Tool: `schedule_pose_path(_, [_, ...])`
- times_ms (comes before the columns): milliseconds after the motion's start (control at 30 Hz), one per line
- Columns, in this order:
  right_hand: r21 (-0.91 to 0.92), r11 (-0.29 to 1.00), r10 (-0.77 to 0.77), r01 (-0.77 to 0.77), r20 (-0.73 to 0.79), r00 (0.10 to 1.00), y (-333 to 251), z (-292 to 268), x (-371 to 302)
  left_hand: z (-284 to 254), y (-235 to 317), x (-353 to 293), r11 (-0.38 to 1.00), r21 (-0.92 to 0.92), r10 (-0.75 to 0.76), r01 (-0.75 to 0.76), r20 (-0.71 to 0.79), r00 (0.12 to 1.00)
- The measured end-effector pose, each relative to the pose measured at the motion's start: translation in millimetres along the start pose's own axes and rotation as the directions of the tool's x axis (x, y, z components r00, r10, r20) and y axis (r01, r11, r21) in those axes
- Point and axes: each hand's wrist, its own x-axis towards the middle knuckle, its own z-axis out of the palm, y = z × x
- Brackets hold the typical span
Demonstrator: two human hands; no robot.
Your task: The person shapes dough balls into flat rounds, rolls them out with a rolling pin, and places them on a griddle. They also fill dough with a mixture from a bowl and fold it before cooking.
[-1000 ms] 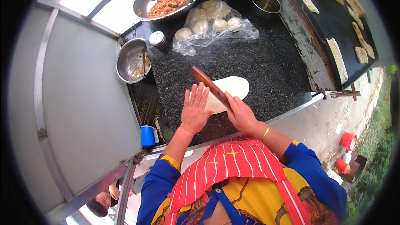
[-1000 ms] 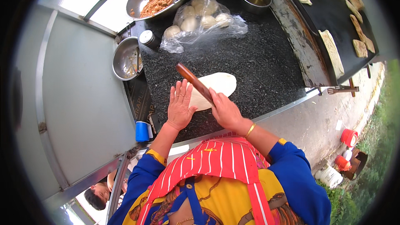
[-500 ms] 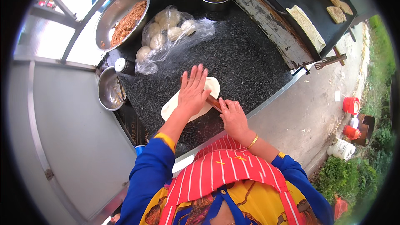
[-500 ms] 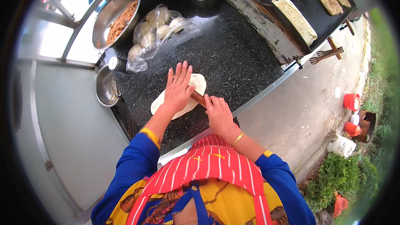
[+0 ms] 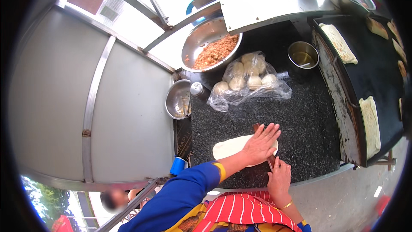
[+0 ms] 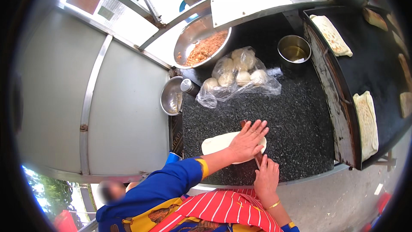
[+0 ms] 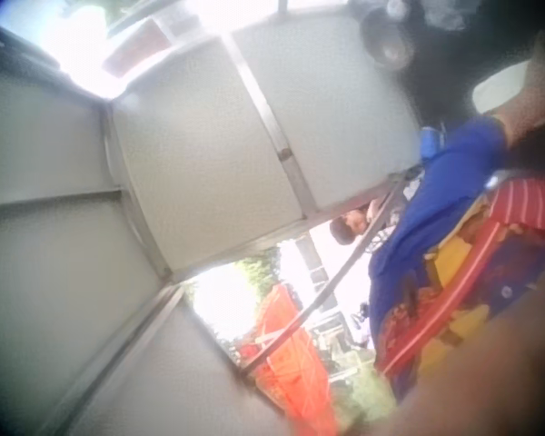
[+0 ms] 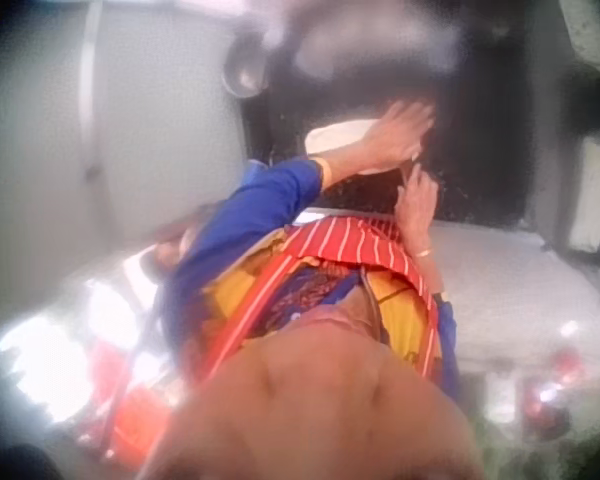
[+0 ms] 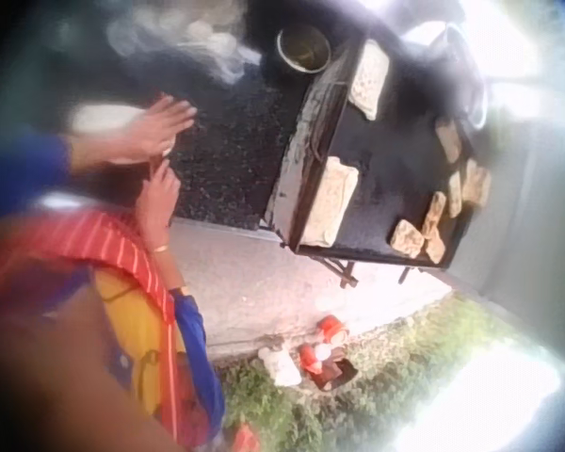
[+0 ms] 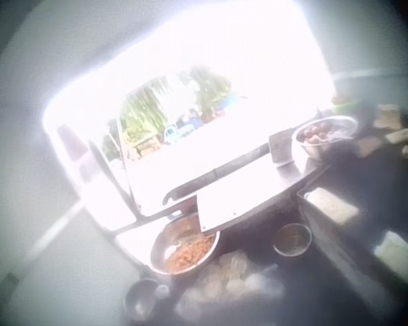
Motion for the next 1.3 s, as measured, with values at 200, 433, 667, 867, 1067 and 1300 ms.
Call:
schedule_pose_path(200, [-0.037, 0.974, 0.224, -0.224, -0.013, 0.974, 25.8, -4.4, 33.0, 14.6, 34.2, 100.0, 0.988, -0.088, 0.103, -0.124, -0.209, 0.972])
schedule_pose_path(433, [0.047, 0.995, 0.097, -0.091, -0.153, 0.983, 6.0, 12.4, 14.8, -5.6, 23.3, 85.1, 0.978, 0.03, 0.21, -0.208, -0.238, 0.948])
schedule_pose_path(667, [-0.104, 0.992, -0.081, 0.069, -0.119, 0.99, -56.9, 64.6, -12.2, -8.5, -49.8, -69.8, 0.995, 0.006, 0.098, -0.099, 0.037, 0.994])
schedule_pose_path(867, [-0.085, 0.996, -0.022, 0.01, -0.143, 0.989, -87.4, 80.9, -25.4, -7.6, -75.9, -90.8, 0.987, -0.028, 0.152, -0.159, -0.184, 0.971])
schedule_pose_path(1067, [-0.289, 0.957, -0.064, 0.009, -0.181, 0.981, -104.6, 98.7, -40.8, 0.0, -74.2, -81.6, 0.991, 0.032, 0.135, -0.131, -0.146, 0.98])
schedule_pose_path(1300, [-0.109, 0.96, -0.265, 0.257, -0.062, 0.962, -158.5, 148.2, -46.2, -8.1, -145.8, -241.8, 0.998, 0.063, -0.011, 0.015, -0.065, 0.998])
